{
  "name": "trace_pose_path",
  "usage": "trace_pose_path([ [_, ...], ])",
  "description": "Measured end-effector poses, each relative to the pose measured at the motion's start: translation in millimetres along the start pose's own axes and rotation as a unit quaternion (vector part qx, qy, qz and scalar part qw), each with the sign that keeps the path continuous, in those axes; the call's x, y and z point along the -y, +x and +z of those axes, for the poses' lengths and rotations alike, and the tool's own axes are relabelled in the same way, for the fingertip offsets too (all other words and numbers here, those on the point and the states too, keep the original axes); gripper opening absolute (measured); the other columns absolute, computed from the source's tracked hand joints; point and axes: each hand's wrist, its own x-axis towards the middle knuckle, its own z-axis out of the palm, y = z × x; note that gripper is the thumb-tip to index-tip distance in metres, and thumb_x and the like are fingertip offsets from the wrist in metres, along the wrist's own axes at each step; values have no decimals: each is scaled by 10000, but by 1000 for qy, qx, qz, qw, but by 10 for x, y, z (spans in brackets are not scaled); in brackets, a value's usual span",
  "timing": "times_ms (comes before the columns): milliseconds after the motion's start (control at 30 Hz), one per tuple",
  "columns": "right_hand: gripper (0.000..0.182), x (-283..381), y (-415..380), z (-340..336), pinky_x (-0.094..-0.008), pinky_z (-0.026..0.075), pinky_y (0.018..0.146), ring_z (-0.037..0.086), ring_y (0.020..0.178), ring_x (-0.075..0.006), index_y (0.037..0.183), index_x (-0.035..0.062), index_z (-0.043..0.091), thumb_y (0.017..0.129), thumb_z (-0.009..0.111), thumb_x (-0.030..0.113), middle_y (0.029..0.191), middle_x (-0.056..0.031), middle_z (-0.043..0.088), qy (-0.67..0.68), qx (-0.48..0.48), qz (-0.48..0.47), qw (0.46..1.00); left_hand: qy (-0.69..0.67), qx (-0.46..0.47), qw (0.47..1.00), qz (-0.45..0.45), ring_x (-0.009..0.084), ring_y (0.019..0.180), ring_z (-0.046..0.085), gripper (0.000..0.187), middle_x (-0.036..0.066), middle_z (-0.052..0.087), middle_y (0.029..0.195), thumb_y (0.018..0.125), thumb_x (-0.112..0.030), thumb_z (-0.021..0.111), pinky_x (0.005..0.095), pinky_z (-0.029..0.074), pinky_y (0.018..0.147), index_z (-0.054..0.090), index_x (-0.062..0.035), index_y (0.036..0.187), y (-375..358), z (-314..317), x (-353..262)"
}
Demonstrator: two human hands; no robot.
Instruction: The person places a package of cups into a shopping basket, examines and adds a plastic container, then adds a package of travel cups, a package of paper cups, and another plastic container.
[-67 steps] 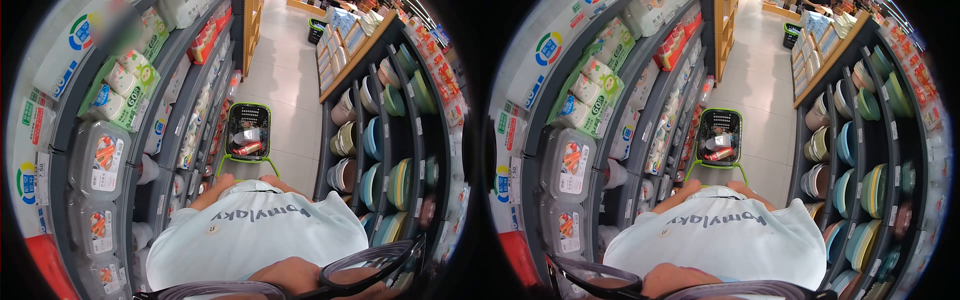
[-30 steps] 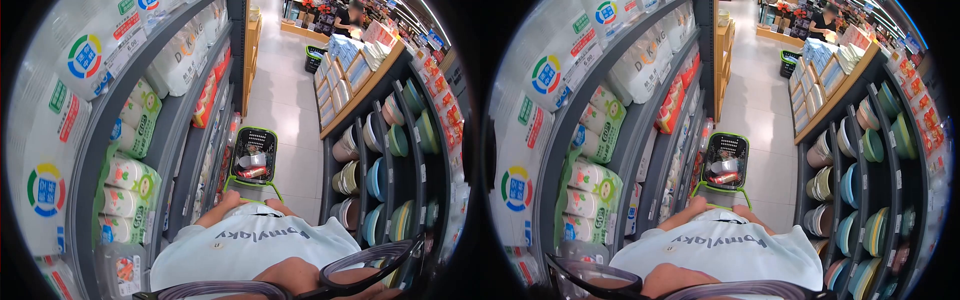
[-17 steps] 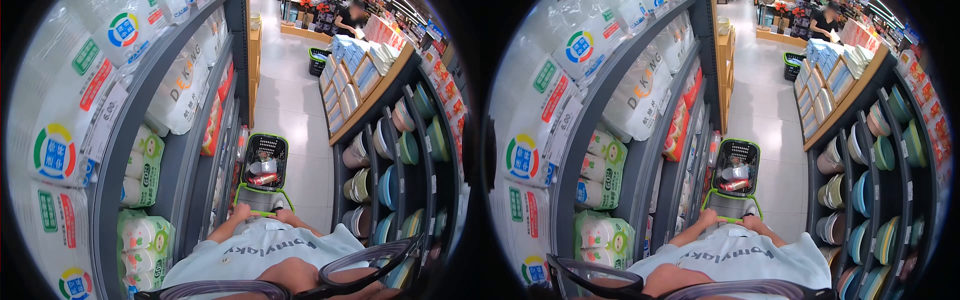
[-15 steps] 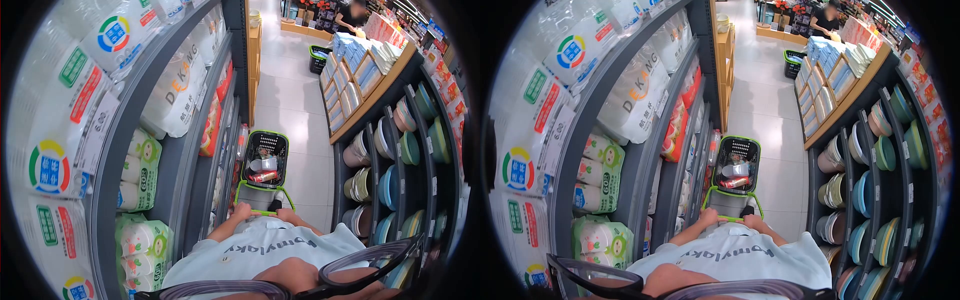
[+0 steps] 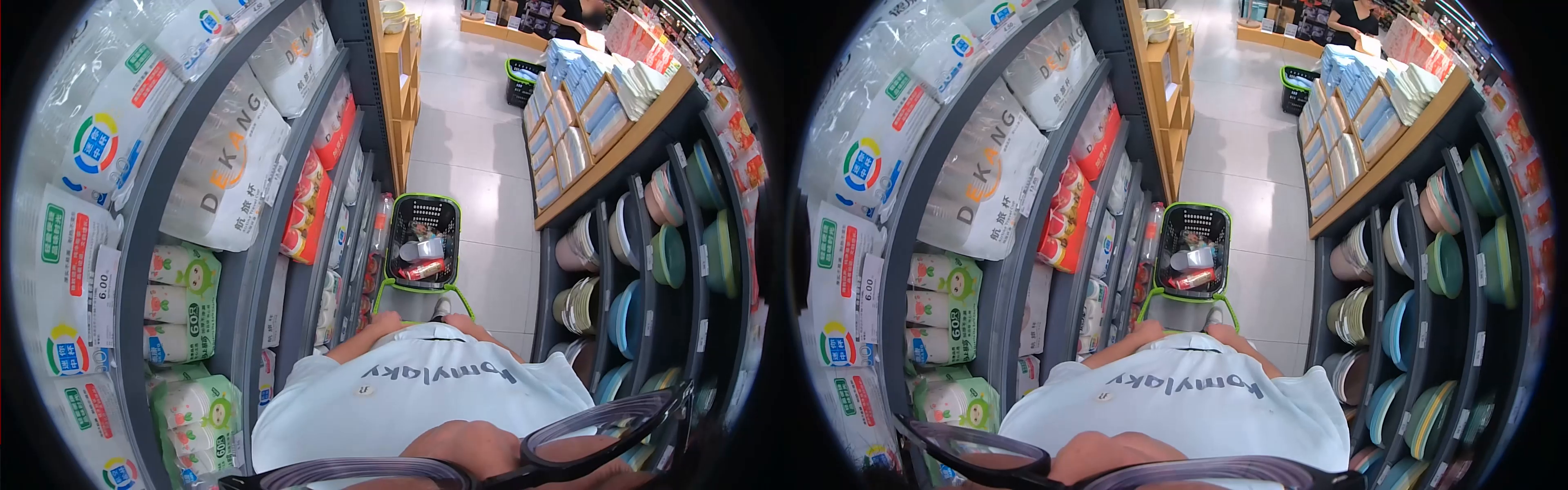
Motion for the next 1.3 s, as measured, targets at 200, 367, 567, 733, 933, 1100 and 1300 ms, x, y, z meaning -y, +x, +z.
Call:
trace_pose_path([
  [200,347,-378,90,-402,-493,541,820,683,974,-383,1070,127,714,874,570,374,1039,-200,709,16,-19,4,1000,-11,-12,1000,-14,391,1149,625,809,205,682,1182,753,-815,545,698,342,1014,745,-108,1092,343,-251,-323],
  [367,266,-754,172,-506,-507,541,788,679,955,-388,1013,121,663,874,547,315,997,-190,705,-13,-33,-10,999,6,-20,999,-39,387,1170,615,822,196,684,1187,749,-823,542,697,331,1024,745,-107,1096,322,-530,-749],
  [567,284,-942,287,-650,-508,545,776,683,947,-385,1028,117,663,867,551,323,973,-198,708,-35,-28,-15,999,10,-59,997,-43,366,1198,593,821,179,685,1186,763,-815,532,648,362,1023,741,-101,1108,371,-675,-977],
  [733,506,-857,308,-954,-516,530,777,675,918,-413,966,77,699,946,465,525,966,-228,704,37,-37,32,998,-31,-4,999,-30,358,1215,578,797,175,647,1263,796,-786,512,595,399,1003,713,-111,1171,660,-632,-753],
  [933,700,-880,530,-1099,-517,520,813,661,951,-425,1002,25,707,956,387,645,1006,-245,696,71,-26,46,996,-231,-209,943,114,330,987,651,517,196,669,1052,845,-441,690,419,513,827,614,-43,1167,552,-1359,-669],
  [1100,636,-807,724,-1184,-512,505,824,648,933,-442,958,1,701,970,426,574,975,-265,686,103,-91,28,990,-224,-675,691,131,335,1082,596,574,208,580,1198,828,-163,737,418,472,948,489,38,1305,-844,-3787,-1127],
  [1300,548,-653,989,-1427,-495,507,840,652,958,-419,966,-1,698,956,494,508,986,-252,689,79,-108,-10,991,-178,-852,473,137,412,1378,343,827,285,387,1415,807,-140,754,450,258,1160,280,111,1437,-1486,-5475,-1010],
])
